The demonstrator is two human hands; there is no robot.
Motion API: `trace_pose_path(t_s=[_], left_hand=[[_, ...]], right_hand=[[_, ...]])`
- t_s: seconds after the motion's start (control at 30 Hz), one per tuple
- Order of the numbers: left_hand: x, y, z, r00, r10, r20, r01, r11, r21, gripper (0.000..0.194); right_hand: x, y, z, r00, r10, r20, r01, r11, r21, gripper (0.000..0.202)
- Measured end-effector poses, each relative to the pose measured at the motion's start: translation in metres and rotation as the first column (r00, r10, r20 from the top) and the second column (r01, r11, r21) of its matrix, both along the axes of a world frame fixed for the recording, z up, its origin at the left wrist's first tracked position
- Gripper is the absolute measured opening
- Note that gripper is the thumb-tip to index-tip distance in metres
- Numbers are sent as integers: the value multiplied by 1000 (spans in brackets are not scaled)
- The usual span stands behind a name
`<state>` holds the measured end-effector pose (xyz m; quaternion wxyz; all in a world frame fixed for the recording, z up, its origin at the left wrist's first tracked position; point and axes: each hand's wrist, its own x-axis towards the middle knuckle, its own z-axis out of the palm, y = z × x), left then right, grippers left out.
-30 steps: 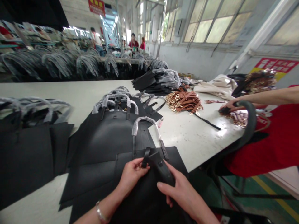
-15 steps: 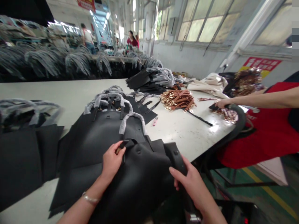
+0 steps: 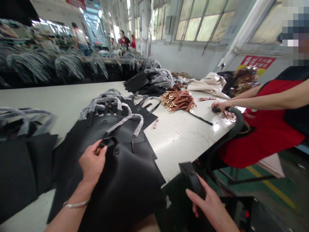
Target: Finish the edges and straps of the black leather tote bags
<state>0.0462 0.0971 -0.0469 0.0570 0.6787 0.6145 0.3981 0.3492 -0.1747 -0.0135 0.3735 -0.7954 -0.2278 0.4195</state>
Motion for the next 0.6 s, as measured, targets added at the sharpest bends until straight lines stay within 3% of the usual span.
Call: trace_pose_path(t_s=[0.13,0.2,0.27,0.33,0.4,0.6], left_hand=[[22,-12,9,973,-45,-227,57,997,44,48],[41,-20,13,953,-183,-242,196,980,29,46],[60,-27,13,890,-411,-195,397,911,-108,37],[76,-32,10,812,-569,-129,513,803,-303,31],[87,-34,4,781,-615,-106,518,734,-441,33],[91,-31,-2,766,-633,-110,490,686,-537,28]], right_hand=[[-4,9,-3,1000,12,-7,-12,1000,2,101],[-8,21,-3,998,64,-13,-64,998,8,98],[-13,36,-1,990,137,-40,-135,990,33,94],[-17,52,3,973,217,-75,-213,975,57,88],[-20,67,8,950,289,-119,-285,957,50,78],[-21,109,16,834,472,-285,-496,868,-15,31]])
